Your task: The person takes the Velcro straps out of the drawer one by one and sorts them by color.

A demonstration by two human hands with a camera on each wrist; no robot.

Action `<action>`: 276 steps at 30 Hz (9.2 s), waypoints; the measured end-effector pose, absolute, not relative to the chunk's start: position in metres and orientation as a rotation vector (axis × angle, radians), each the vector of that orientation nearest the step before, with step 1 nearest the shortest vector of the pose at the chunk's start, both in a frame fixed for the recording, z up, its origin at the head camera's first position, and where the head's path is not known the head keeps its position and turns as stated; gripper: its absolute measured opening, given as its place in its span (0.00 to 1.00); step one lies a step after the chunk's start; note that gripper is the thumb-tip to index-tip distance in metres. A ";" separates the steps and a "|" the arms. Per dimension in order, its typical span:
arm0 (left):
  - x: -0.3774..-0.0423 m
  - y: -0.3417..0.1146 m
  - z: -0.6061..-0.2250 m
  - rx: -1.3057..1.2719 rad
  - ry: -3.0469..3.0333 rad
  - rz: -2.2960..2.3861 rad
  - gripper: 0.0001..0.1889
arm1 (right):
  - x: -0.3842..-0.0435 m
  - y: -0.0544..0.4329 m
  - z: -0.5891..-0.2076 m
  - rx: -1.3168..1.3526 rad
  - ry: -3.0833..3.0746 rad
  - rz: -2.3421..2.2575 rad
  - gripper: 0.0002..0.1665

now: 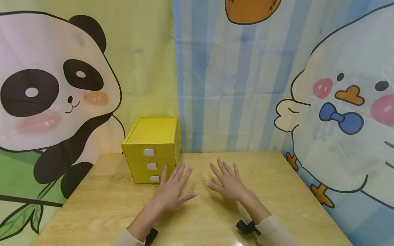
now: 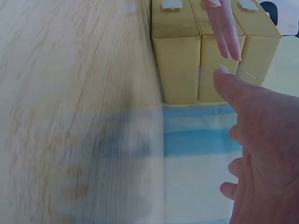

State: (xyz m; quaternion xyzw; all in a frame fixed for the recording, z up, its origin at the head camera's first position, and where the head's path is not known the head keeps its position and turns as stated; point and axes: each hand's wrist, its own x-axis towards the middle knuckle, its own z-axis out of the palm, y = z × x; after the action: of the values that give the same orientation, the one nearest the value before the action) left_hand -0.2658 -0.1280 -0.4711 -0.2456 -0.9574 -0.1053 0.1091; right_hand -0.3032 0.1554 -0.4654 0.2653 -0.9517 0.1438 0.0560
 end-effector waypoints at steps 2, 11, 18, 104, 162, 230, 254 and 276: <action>-0.266 -0.128 -0.472 -0.734 -2.793 -0.312 0.50 | -0.303 0.155 -0.467 0.801 -2.871 0.450 0.52; -0.269 -0.133 -0.457 -0.891 -2.498 -0.425 0.48 | -0.307 0.142 -0.459 0.833 -2.684 0.582 0.49; -0.278 -0.161 -0.428 -0.883 -1.930 -0.552 0.39 | -0.311 0.122 -0.452 0.867 -2.483 0.765 0.45; -0.300 -0.294 -0.408 -0.355 -1.803 -2.347 0.28 | -0.293 -0.056 -0.371 1.118 -2.225 0.643 0.07; -0.282 -0.302 -0.396 -0.696 -1.698 -2.629 0.28 | -0.210 -0.039 -0.356 1.403 -1.978 0.749 0.03; -0.285 -0.303 -0.400 -0.698 -1.578 -2.737 0.29 | -0.291 -0.036 -0.332 1.042 -2.543 0.251 0.11; -0.281 -0.302 -0.395 -0.672 -1.605 -2.720 0.29 | -0.292 -0.033 -0.328 1.060 -2.607 0.367 0.17; -0.282 -0.301 -0.396 -0.658 -1.613 -2.737 0.28 | -0.290 0.029 -0.321 1.031 -2.297 1.099 0.18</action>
State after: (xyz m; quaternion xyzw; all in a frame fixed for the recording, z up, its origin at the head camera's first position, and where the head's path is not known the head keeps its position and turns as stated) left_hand -0.2816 -0.3015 -0.3959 -0.2027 -0.4965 -0.8425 -0.0512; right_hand -0.2897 0.0287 -0.3215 0.3681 -0.8199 0.3923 0.1958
